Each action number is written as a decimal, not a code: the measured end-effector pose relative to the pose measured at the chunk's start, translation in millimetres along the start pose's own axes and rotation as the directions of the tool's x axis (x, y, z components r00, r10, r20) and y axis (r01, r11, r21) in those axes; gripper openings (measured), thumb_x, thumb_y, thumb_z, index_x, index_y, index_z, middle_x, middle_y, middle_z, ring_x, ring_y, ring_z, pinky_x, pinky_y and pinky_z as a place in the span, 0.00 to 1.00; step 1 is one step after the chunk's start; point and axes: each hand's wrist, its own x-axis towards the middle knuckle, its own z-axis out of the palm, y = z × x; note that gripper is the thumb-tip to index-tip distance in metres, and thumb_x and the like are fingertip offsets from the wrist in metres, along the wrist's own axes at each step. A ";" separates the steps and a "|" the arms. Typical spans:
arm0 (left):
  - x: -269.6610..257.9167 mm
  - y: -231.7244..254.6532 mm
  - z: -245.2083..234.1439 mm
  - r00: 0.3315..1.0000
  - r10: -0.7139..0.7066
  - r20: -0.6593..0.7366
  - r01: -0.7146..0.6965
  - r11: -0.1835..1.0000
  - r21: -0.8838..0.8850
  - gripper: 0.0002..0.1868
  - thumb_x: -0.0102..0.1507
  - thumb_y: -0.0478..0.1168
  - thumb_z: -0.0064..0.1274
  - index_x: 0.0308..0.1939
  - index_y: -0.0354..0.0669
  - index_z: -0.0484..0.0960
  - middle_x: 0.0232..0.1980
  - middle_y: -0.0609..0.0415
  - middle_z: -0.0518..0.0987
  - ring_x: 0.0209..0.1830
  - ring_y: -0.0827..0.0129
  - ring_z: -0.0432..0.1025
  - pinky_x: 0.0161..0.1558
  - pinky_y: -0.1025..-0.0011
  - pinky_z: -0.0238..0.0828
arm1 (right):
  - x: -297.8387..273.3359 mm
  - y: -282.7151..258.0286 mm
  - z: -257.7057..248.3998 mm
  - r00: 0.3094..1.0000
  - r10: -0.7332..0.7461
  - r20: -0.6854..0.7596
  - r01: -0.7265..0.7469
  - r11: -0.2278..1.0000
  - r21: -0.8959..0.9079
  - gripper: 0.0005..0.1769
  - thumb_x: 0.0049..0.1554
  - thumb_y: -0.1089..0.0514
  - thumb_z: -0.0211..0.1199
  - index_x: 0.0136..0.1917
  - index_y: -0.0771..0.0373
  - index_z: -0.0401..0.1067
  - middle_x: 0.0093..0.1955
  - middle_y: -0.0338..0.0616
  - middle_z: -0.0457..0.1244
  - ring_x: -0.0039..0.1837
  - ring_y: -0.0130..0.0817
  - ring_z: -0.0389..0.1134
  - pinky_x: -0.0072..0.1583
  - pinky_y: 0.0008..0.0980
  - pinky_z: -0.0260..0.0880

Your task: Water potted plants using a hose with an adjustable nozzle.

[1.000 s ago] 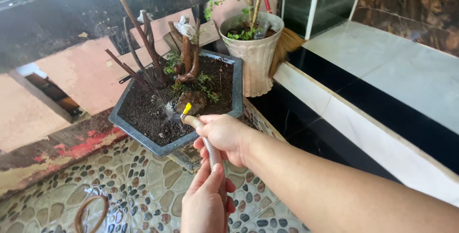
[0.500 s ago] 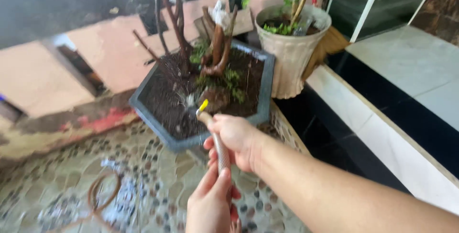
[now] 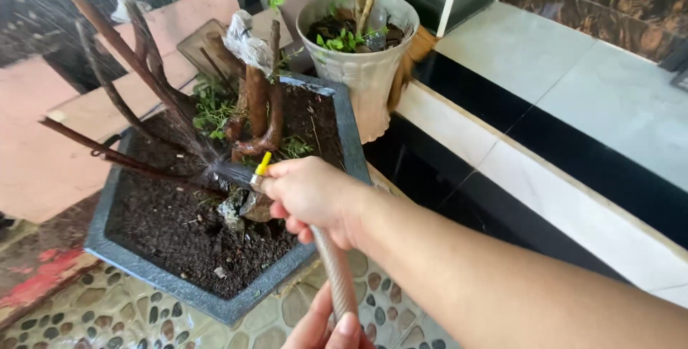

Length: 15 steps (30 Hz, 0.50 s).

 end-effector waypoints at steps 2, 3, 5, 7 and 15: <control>11.9 1.2 -0.4 0.999 0.036 0.012 -0.036 0.999 0.015 0.26 0.61 0.43 0.61 0.64 0.48 0.82 0.27 0.49 0.84 0.22 0.70 0.74 0.26 0.73 0.72 | 9.1 -5.0 -6.1 0.999 0.008 -0.041 -0.011 0.996 -0.085 0.08 0.63 0.54 0.53 0.49 0.59 0.69 0.33 0.36 0.57 0.29 0.24 0.53 0.29 0.27 0.54; 16.6 1.9 -1.6 0.998 0.065 0.022 -0.066 0.996 0.052 0.27 0.60 0.43 0.63 0.64 0.48 0.83 0.28 0.49 0.86 0.23 0.71 0.76 0.27 0.73 0.73 | 12.5 -6.7 -9.0 0.997 0.012 -0.077 -0.023 0.989 -0.148 0.09 0.63 0.55 0.53 0.46 0.60 0.70 0.32 0.36 0.57 0.28 0.24 0.52 0.29 0.27 0.54; 20.3 1.1 -3.8 0.996 0.082 0.035 -0.085 0.992 0.093 0.27 0.59 0.43 0.65 0.63 0.47 0.83 0.29 0.49 0.87 0.24 0.71 0.77 0.28 0.73 0.75 | 14.7 -11.6 -14.0 0.994 0.015 -0.106 -0.033 0.985 -0.168 0.09 0.62 0.55 0.54 0.45 0.60 0.70 0.32 0.37 0.57 0.28 0.25 0.53 0.29 0.27 0.54; 16.3 5.9 -8.0 0.995 0.085 0.044 -0.090 0.986 0.143 0.27 0.59 0.42 0.66 0.63 0.46 0.83 0.30 0.50 0.89 0.26 0.72 0.79 0.29 0.73 0.77 | 14.6 -10.2 -15.7 0.991 0.028 -0.128 -0.051 0.983 -0.176 0.09 0.62 0.56 0.54 0.44 0.60 0.71 0.32 0.37 0.58 0.28 0.25 0.53 0.29 0.28 0.55; 30.0 10.7 -13.6 0.978 0.210 -0.004 -0.201 0.945 0.258 0.27 0.57 0.48 0.68 0.59 0.45 0.88 0.36 0.56 0.89 0.32 0.78 0.82 0.39 0.77 0.80 | 9.6 -17.3 -7.8 0.992 -0.004 -0.129 -0.023 0.978 -0.205 0.10 0.62 0.54 0.52 0.44 0.59 0.71 0.28 0.35 0.55 0.28 0.25 0.53 0.29 0.29 0.55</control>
